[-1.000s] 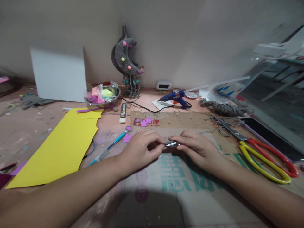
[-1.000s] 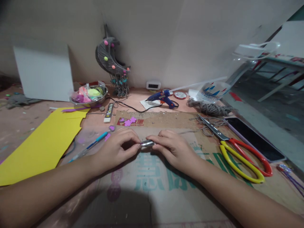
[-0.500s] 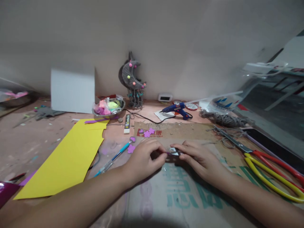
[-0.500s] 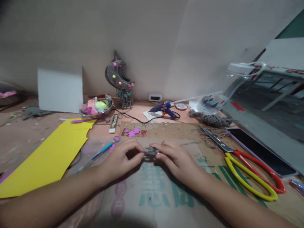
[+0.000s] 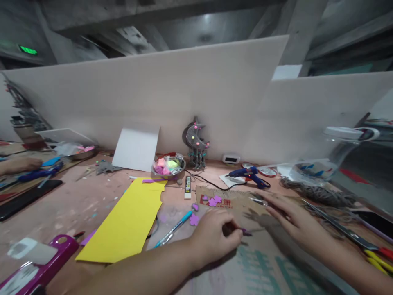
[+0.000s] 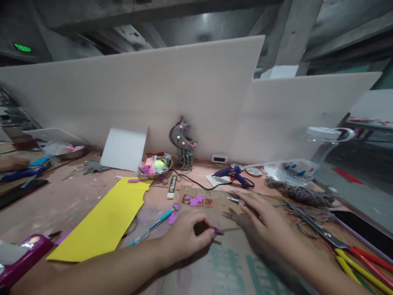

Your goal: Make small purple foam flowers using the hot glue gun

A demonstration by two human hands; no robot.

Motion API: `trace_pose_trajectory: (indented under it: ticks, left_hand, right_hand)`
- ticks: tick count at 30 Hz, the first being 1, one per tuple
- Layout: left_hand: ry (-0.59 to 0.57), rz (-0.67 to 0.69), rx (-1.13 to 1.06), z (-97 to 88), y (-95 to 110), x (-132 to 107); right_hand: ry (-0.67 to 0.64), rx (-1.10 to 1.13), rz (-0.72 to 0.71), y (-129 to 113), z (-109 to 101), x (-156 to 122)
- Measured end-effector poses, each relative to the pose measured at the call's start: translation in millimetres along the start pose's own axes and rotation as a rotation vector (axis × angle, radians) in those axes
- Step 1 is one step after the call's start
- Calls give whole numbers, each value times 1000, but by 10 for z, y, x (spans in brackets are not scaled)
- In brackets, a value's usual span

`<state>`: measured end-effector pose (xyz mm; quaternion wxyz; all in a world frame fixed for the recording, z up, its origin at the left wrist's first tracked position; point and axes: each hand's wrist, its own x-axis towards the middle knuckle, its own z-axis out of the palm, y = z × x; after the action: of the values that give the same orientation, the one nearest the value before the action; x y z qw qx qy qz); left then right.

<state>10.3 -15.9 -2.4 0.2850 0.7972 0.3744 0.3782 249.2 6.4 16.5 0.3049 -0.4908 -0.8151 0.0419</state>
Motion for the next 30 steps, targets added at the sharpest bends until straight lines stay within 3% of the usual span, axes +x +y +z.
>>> trace_pose_trajectory:
  ticks: [3,6,13,22,30]
  left_hand:
    - [0,-53,-85,-1,1,0]
    - [14,-153,-224,-7,-3,10]
    - [70,-220,-328,-29,-33,40]
    - [33,-212,-313,-22,-30,49]
    - [-34,-137,-309,-28,-42,40]
  right_hand:
    - [-72,-7,-6,-88,-1,114]
    - [-29,15,66,-291,13,152]
    - [-87,258,113,-710,153,-29]
    - [-16,507,393,-584,358,-107]
    - [22,584,402,-554,386,-137]
